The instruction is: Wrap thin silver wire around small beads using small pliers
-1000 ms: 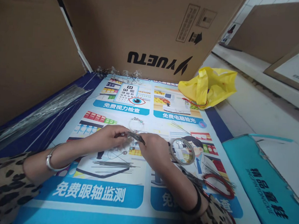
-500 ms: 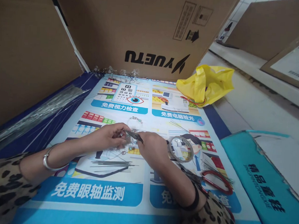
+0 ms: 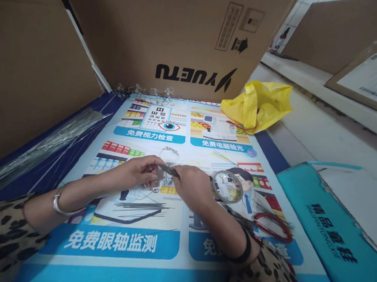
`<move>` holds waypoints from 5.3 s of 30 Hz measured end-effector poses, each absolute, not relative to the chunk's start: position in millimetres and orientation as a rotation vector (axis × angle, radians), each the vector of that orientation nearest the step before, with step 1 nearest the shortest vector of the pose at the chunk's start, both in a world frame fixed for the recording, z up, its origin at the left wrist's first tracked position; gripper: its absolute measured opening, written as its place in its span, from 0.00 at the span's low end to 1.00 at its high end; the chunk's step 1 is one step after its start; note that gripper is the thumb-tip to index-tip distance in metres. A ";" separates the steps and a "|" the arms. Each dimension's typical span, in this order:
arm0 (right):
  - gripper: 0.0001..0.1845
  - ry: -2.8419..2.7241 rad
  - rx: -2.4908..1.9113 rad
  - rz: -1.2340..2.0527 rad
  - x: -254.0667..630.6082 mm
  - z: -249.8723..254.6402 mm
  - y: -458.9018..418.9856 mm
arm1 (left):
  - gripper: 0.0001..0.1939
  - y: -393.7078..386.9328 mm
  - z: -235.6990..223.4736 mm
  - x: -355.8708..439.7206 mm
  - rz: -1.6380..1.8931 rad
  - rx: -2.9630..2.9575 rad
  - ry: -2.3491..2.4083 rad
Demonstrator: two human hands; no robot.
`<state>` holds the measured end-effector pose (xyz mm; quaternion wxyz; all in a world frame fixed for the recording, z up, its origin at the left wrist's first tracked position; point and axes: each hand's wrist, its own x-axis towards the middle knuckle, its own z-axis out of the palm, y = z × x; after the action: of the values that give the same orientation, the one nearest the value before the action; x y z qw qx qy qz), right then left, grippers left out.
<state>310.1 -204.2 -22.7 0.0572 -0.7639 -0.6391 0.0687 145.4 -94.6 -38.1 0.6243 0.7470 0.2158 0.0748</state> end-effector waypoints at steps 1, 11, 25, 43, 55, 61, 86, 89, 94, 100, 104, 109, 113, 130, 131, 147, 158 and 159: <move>0.10 -1.939 -2.315 0.208 310.4 -22.9 -204.4 | 0.14 -94.4 -38.2 145.6 0.167 1.704 0.493; 0.10 -1.909 -2.312 0.212 307.8 -18.5 -203.8 | 0.16 -93.7 -38.8 147.0 0.181 1.659 0.507; 0.10 -1.889 -2.286 0.340 303.4 -18.5 -201.4 | 0.08 -99.4 -31.4 148.5 0.136 1.798 0.615; 0.14 -1.715 -1.968 0.488 308.5 -24.5 -203.7 | 0.10 -94.4 -27.9 145.7 0.295 1.808 0.568; 0.16 -1.700 -1.751 0.561 308.8 -32.6 -204.0 | 0.11 -97.1 -23.7 144.7 0.223 1.738 0.566; 0.15 -1.708 -1.718 0.552 309.0 -33.1 -203.9 | 0.10 -97.5 -18.5 144.1 0.168 1.635 0.599; 0.17 -1.606 -1.958 0.329 314.9 -21.8 -210.8 | 0.10 -96.9 -19.8 145.5 0.185 1.558 0.605; 0.15 -1.810 -2.086 0.197 317.8 -22.7 -211.4 | 0.10 -97.8 -17.8 145.9 0.190 1.581 0.587; 0.10 -2.006 -2.196 -0.174 319.1 -26.1 -211.8 | 0.10 -96.9 -18.4 145.1 0.169 1.687 0.604; 0.08 -2.102 -2.173 -0.418 317.7 -30.1 -212.3 | 0.10 -96.0 -23.4 145.0 0.152 1.782 0.653; 0.06 -2.133 -2.142 -0.495 317.9 -31.5 -212.6 | 0.09 -95.8 -25.0 145.5 0.145 1.829 0.625; 0.05 -2.156 -2.108 -0.547 318.7 -33.7 -211.9 | 0.09 -95.0 -26.0 145.0 0.162 1.865 0.588; 0.04 -2.168 -2.127 -0.539 318.5 -36.0 -212.1 | 0.08 -95.5 -25.2 144.9 0.180 1.902 0.597; 0.07 -2.129 -2.238 -0.262 314.4 -32.5 -210.9 | 0.07 -96.6 -25.0 145.0 0.166 1.824 0.661; 0.07 -2.099 -2.230 -0.191 314.7 -31.8 -210.6 | 0.08 -96.9 -23.7 145.1 0.159 1.779 0.665; 0.19 -2.234 -1.586 -0.186 299.7 -37.3 -217.4 | 0.19 -100.3 -20.9 145.1 0.166 1.473 0.664; 0.18 -2.310 -1.699 -0.089 295.4 -38.5 -217.2 | 0.19 -101.7 -17.2 146.2 0.147 1.468 0.658; 0.18 -2.299 -1.702 -0.072 295.3 -38.8 -217.2 | 0.19 -101.3 -17.4 146.0 0.144 1.474 0.650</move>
<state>295.3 -217.2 -38.8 0.1397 -0.5888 -0.7957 -0.0251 146.0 -101.3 -17.4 0.6906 0.6591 0.2906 0.0642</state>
